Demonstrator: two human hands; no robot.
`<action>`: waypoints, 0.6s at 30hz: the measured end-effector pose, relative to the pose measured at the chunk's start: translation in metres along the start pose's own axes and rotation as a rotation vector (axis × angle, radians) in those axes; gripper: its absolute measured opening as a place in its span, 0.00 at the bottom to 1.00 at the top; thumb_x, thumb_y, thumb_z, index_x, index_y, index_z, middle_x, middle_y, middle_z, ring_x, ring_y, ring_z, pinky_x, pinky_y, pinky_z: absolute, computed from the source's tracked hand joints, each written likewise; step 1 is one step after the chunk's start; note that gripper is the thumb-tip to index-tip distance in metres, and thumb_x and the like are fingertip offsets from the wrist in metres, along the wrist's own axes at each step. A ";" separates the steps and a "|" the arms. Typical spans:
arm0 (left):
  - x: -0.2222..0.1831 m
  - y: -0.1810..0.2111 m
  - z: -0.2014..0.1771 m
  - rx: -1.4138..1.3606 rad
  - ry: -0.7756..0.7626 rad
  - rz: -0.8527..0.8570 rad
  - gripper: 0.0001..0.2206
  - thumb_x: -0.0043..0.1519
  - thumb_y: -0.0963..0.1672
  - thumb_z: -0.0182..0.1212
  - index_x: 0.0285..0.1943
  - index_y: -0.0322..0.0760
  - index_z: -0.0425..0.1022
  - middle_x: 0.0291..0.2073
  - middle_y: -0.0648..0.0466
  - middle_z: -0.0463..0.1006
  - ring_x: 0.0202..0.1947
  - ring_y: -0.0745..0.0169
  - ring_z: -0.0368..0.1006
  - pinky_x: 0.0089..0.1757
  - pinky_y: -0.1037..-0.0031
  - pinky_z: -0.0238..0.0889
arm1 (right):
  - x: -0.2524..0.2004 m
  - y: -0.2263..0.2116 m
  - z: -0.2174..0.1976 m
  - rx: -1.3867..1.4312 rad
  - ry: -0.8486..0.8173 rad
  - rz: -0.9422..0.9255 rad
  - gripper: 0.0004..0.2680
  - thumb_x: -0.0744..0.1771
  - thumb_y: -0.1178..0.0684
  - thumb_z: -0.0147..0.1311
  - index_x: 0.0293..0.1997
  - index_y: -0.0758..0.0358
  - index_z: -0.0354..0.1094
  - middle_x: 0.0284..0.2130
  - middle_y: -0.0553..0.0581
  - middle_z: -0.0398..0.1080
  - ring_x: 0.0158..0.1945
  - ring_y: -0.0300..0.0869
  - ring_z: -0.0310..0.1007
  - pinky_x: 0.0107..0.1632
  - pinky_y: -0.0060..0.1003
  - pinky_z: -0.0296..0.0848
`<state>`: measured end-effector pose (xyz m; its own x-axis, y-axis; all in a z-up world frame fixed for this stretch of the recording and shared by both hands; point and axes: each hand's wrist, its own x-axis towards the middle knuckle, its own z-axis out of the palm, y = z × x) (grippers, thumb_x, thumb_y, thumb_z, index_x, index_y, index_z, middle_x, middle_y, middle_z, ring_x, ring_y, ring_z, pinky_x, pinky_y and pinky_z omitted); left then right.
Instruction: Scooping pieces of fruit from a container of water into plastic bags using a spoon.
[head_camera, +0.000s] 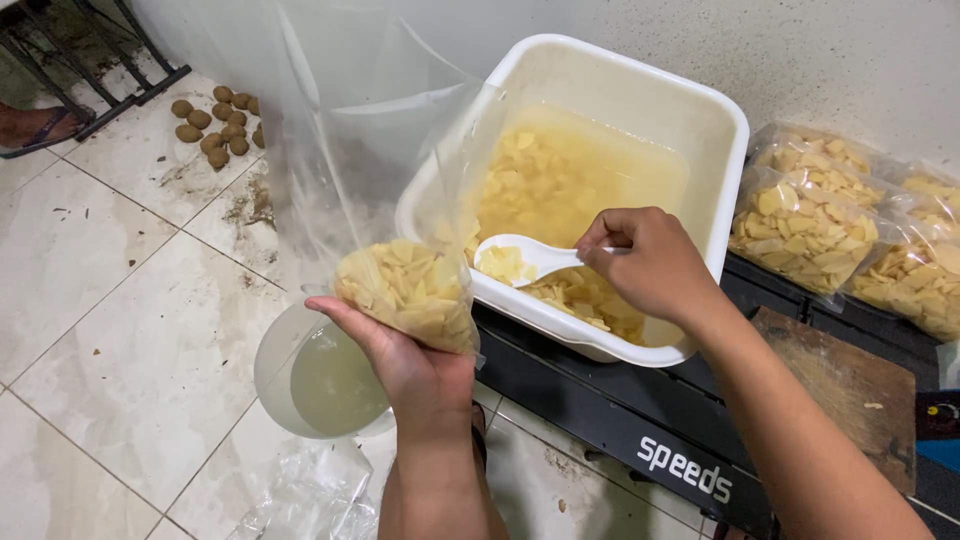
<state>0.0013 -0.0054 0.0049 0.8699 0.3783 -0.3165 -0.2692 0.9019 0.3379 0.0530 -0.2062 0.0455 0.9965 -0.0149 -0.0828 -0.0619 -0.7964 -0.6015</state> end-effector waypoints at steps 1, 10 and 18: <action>0.001 -0.001 -0.002 0.001 0.001 0.000 0.39 0.57 0.62 0.40 0.72 0.39 0.61 0.64 0.51 0.71 0.58 0.64 0.70 0.55 0.73 0.64 | 0.002 0.001 -0.001 0.001 -0.001 0.001 0.06 0.63 0.59 0.56 0.34 0.67 0.80 0.24 0.55 0.77 0.25 0.40 0.70 0.33 0.32 0.67; -0.002 -0.001 0.001 0.041 -0.023 -0.014 0.38 0.58 0.62 0.38 0.71 0.39 0.62 0.65 0.49 0.70 0.60 0.61 0.70 0.56 0.72 0.66 | -0.013 0.003 -0.033 0.111 0.068 0.096 0.07 0.64 0.62 0.54 0.40 0.69 0.79 0.29 0.61 0.79 0.31 0.42 0.75 0.35 0.33 0.70; -0.002 -0.011 0.001 0.109 -0.110 0.014 0.43 0.54 0.63 0.36 0.75 0.39 0.58 0.69 0.47 0.69 0.63 0.57 0.69 0.58 0.70 0.66 | -0.073 0.028 -0.075 -0.070 0.241 0.157 0.05 0.64 0.56 0.62 0.40 0.63 0.82 0.27 0.58 0.80 0.27 0.43 0.73 0.33 0.35 0.71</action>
<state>0.0033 -0.0162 0.0025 0.9082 0.3596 -0.2140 -0.2400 0.8665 0.4376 -0.0174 -0.2724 0.0943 0.9603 -0.2777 0.0255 -0.2208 -0.8129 -0.5389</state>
